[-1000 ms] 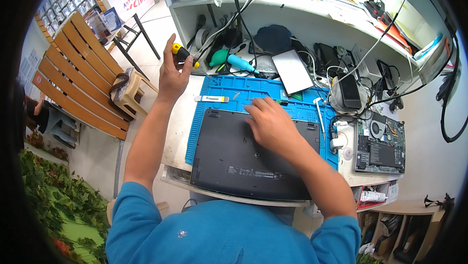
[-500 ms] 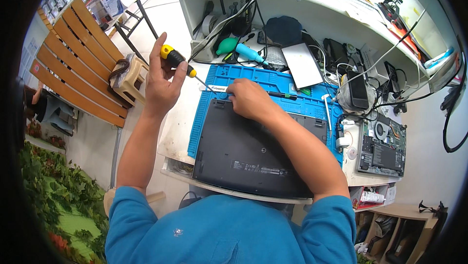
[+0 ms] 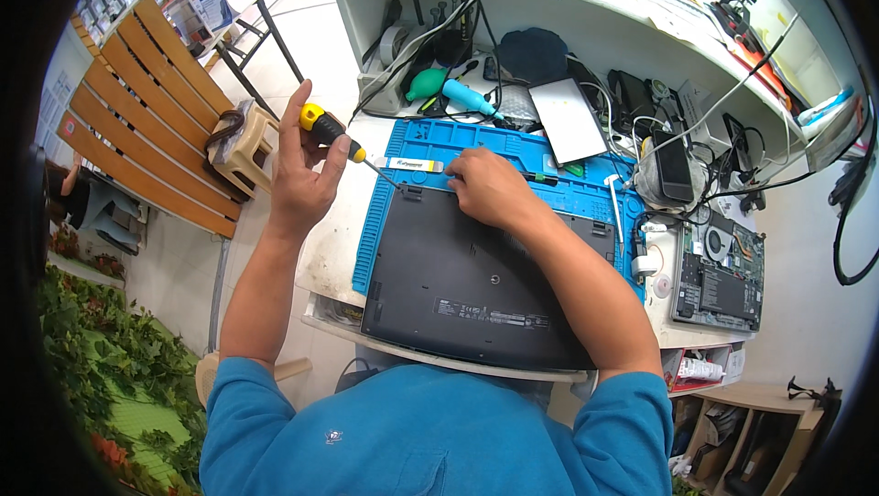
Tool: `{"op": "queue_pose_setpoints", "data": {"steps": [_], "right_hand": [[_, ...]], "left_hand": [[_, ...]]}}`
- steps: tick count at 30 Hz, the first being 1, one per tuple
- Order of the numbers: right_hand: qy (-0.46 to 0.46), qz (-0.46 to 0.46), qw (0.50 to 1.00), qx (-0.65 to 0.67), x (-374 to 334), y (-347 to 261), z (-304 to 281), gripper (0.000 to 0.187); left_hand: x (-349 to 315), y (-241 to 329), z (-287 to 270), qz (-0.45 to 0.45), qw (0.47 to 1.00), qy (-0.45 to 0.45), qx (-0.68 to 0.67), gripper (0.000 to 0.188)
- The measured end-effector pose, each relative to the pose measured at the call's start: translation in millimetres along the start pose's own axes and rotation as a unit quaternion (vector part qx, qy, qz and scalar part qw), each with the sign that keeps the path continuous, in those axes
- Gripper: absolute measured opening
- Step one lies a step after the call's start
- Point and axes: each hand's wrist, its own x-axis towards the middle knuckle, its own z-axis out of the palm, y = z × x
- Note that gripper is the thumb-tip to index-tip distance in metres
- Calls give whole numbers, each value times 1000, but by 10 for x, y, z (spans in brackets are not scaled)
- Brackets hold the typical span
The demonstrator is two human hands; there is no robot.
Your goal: The person places a laptop bottom cover onto a workbench and secures it by tightening multiple screws with a yellow-handled screwdriver. The person systematically works around the perimeter of the cover, inserting and tightening screws into various holes.
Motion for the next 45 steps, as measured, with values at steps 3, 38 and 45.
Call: {"op": "queue_pose_setpoints", "data": {"steps": [3, 38, 45], "right_hand": [[-5, 1, 1000, -1, -38, -1, -16, 24], [-8, -11, 999, 34, -51, -228, -100, 23], [-10, -27, 998, 48, 12, -234, -94, 24]], "left_hand": [[7, 12, -6, -5, 1000, 0, -3, 78], [93, 97, 23, -3, 999, -29, 33, 76], [140, 48, 55, 29, 999, -27, 25, 75]]}}
